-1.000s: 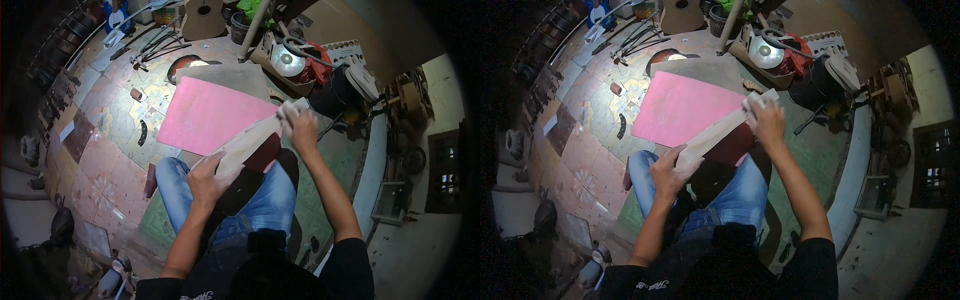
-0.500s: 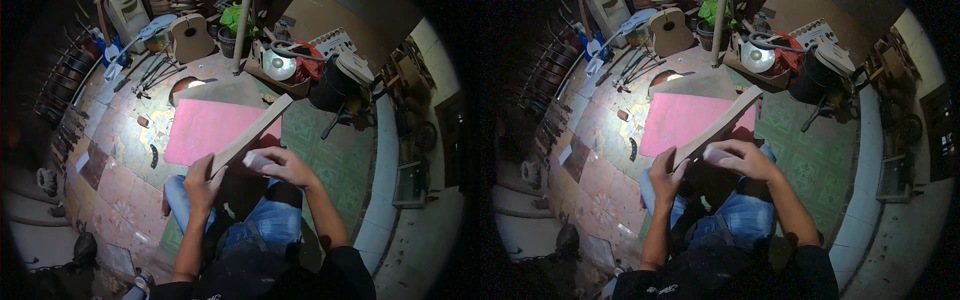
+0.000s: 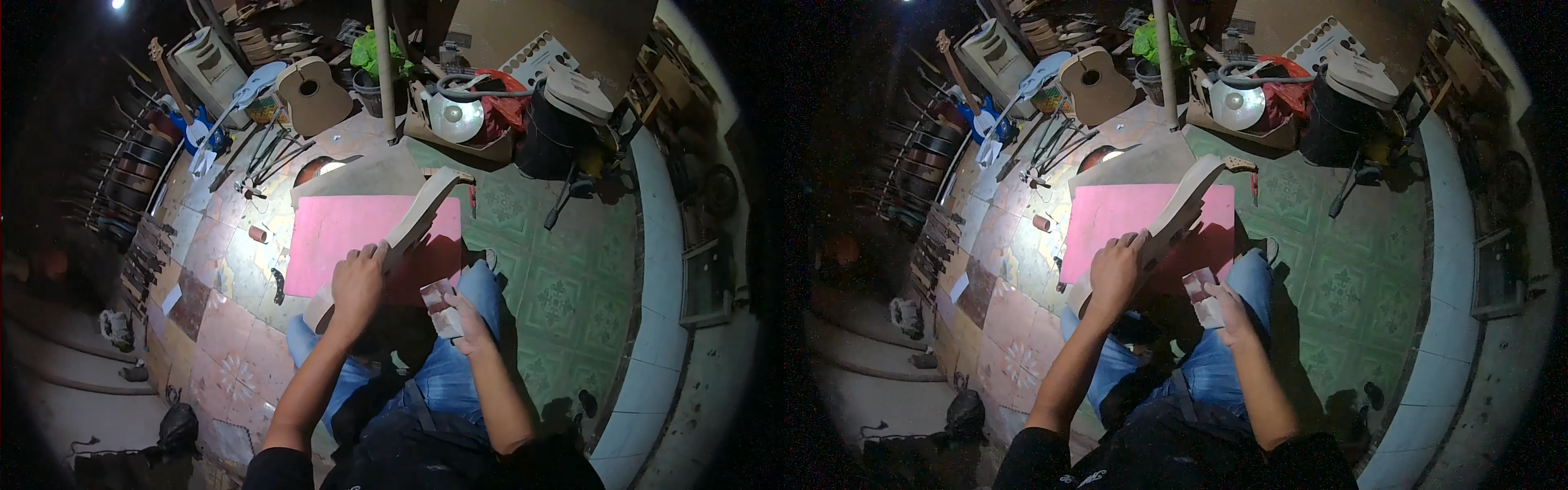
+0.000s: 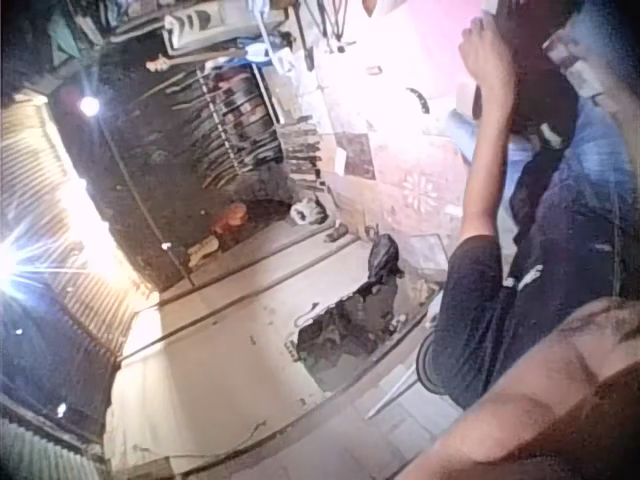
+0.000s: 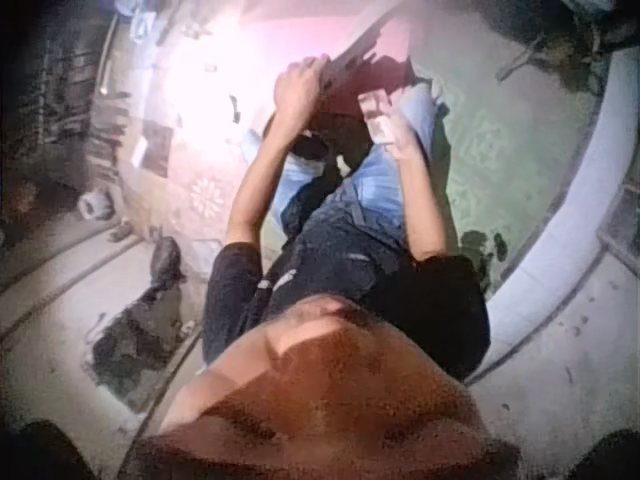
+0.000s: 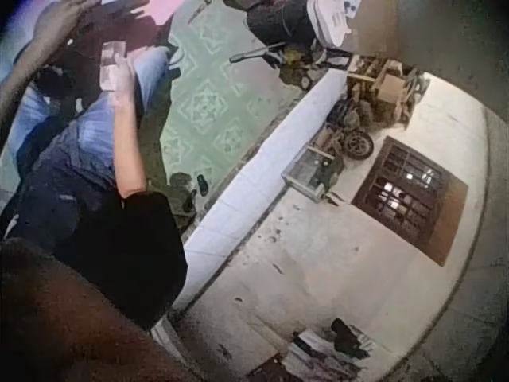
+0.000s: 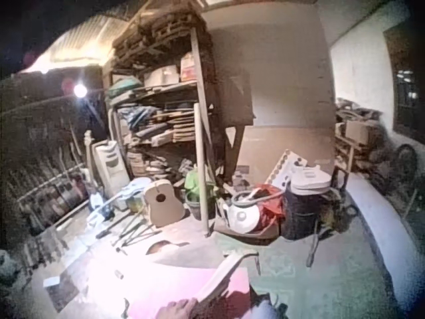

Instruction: The person sands the wooden body of an electric guitar by hand. They hold the guitar body and rub a piece of sandpaper along its edges and interior curves.

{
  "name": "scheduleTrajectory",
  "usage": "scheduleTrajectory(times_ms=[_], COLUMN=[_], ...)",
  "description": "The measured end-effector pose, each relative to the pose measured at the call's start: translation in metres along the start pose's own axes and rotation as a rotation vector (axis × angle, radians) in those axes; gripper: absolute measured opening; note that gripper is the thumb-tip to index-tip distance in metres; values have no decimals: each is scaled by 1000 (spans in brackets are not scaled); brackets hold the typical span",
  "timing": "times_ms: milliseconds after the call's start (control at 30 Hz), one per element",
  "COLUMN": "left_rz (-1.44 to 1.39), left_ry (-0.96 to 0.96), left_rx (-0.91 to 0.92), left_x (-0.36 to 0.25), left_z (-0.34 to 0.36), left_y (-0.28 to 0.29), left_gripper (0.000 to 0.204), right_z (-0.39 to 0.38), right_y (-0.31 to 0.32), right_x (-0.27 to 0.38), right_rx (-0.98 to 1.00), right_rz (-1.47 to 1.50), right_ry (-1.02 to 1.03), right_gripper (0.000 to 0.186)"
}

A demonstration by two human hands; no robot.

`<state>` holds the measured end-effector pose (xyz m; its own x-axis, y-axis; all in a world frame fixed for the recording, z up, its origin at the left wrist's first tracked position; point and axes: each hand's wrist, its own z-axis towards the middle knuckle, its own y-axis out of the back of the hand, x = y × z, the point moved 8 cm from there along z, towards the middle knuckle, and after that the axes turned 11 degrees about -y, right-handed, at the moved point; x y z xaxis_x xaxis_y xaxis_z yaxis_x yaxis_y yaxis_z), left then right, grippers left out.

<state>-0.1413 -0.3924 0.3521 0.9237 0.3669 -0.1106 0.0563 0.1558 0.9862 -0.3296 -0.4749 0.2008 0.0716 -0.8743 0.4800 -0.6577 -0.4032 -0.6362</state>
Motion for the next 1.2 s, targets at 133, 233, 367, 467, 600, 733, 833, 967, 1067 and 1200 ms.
scheduleTrajectory(times_ms=[133,233,367,467,600,733,833,967,1067,1200], left_rz=[47,74,37,-117,-676,-892,-807,-941,-794,-900], left_ry=[19,-13,46,106,97,333,172,356,248,296], left_rx=[100,-81,-52,-22,53,418,13,-370,-797,-1232], left_x=[-2,0,-18,-10,7,10,37,77,95,114], left_z=[36,57,95,117,161,166,165,138,111,52], left_y=[-32,-51,-65,-74,-86,-92,-42,65,113,123], left_gripper=[49,42,43,50,56,59,60,47,56,69], right_z=[33,45,72,75,85,75,77,73,53,26], right_y=[30,36,63,57,73,66,53,46,47,0], right_x=[-45,-71,-109,-110,-121,-100,-87,-71,-41,-1], right_rx=[-71,-108,47,-14,-131,-253,-149,-4,-118,-157], right_rz=[110,106,185,257,169,-53,-24,188,218,0], right_ry=[-111,-181,-287,-267,-342,-247,-223,-139,45,242], right_gripper=[79,75,15,17,23,40,44,36,39,38])
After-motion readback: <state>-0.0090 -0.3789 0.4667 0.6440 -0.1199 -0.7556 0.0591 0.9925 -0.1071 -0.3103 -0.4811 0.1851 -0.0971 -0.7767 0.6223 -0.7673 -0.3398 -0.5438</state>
